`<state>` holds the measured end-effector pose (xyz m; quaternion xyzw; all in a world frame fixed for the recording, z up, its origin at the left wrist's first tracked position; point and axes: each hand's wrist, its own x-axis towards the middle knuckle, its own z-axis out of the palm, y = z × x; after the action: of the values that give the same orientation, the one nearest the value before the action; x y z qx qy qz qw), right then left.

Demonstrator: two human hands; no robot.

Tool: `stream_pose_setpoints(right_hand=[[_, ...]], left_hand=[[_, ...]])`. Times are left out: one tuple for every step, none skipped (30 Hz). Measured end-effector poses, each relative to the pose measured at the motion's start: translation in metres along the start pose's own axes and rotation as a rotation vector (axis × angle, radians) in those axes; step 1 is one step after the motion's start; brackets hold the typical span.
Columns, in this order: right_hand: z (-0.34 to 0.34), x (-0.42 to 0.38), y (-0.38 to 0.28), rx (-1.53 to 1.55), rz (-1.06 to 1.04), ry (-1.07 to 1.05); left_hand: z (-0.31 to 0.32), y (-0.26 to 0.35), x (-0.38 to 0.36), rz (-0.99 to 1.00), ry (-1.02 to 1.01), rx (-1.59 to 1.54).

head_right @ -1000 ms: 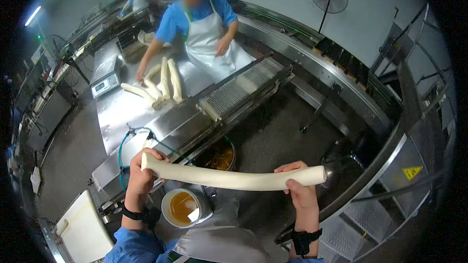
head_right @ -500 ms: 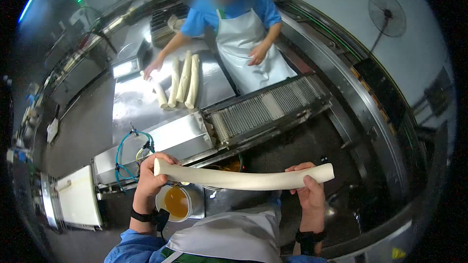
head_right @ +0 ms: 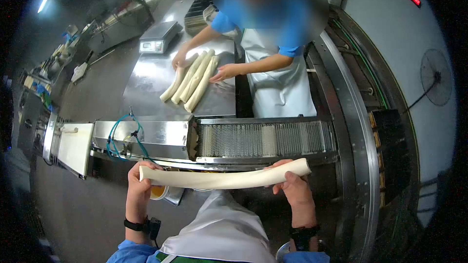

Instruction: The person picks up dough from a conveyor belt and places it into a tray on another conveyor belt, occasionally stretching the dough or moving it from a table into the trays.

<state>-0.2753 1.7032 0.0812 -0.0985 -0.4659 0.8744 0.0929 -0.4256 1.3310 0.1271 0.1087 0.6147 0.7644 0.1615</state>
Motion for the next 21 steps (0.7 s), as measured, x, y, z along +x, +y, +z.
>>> stream_pose_setpoints(right_hand=[[-0.006, 0.012, -0.001, -0.007, 0.022, -0.018], [-0.011, 0.024, -0.001, -0.011, 0.039, -0.03], [-0.016, 0.036, 0.001, 0.043, 0.069, -0.003], [-0.019, 0.045, 0.005, 0.098, 0.101, 0.028], [-0.02, 0.051, 0.008, 0.101, 0.122, 0.032], [-0.021, 0.057, 0.01, 0.11, 0.158, 0.056], [-0.02, 0.071, 0.007, 0.114, 0.173, 0.074], [-0.021, 0.078, 0.007, 0.097, 0.18, 0.07], [-0.022, 0.084, 0.006, 0.08, 0.179, 0.071], [-0.022, 0.09, 0.007, 0.042, 0.179, 0.073], [-0.021, 0.096, 0.006, 0.008, 0.174, 0.073], [-0.017, 0.102, 0.002, 0.005, 0.191, 0.068], [-0.017, 0.106, -0.001, -0.001, 0.194, 0.065], [-0.018, 0.111, -0.003, 0.01, 0.199, 0.075], [-0.019, 0.115, -0.005, 0.023, 0.204, 0.085], [-0.022, 0.119, -0.007, 0.02, 0.203, 0.08], [-0.025, 0.123, -0.008, 0.04, 0.211, 0.073], [-0.027, 0.128, -0.009, 0.059, 0.223, 0.066], [-0.029, 0.132, -0.009, 0.055, 0.23, 0.059], [-0.031, 0.135, -0.008, 0.068, 0.237, 0.084], [-0.032, 0.138, -0.009, 0.082, 0.246, 0.109]], left_hand=[[0.003, -0.003, 0.004, 0.0, 0.02, -0.004], [0.005, -0.006, 0.008, 0.002, 0.035, 0.0], [0.007, -0.009, 0.012, 0.0, 0.05, 0.004], [0.007, -0.011, 0.017, -0.012, 0.069, 0.002], [0.007, -0.011, 0.023, -0.032, 0.076, -0.01], [0.004, -0.012, 0.029, -0.047, 0.076, -0.024], [-0.003, -0.016, 0.04, -0.039, 0.071, -0.029], [-0.011, -0.025, 0.05, 0.007, 0.036, -0.034], [-0.015, -0.032, 0.057, 0.049, 0.011, -0.045], [-0.011, -0.028, 0.063, 0.038, 0.029, -0.057], [-0.011, -0.031, 0.07, 0.04, 0.032, -0.068], [-0.012, -0.032, 0.076, 0.026, 0.021, -0.073], [-0.012, -0.033, 0.079, 0.013, 0.011, -0.076], [-0.01, -0.032, 0.082, 0.016, 0.017, -0.081], [-0.008, -0.031, 0.084, 0.001, 0.014, -0.076], [-0.006, -0.03, 0.086, -0.013, 0.01, -0.068], [-0.006, -0.029, 0.089, -0.008, 0.014, -0.068], [-0.006, -0.031, 0.089, -0.003, 0.012, -0.067], [-0.005, -0.032, 0.089, 0.0, 0.013, -0.066], [-0.003, -0.034, 0.089, -0.001, 0.025, -0.069], [-0.001, -0.034, 0.088, 0.012, 0.036, -0.071]])
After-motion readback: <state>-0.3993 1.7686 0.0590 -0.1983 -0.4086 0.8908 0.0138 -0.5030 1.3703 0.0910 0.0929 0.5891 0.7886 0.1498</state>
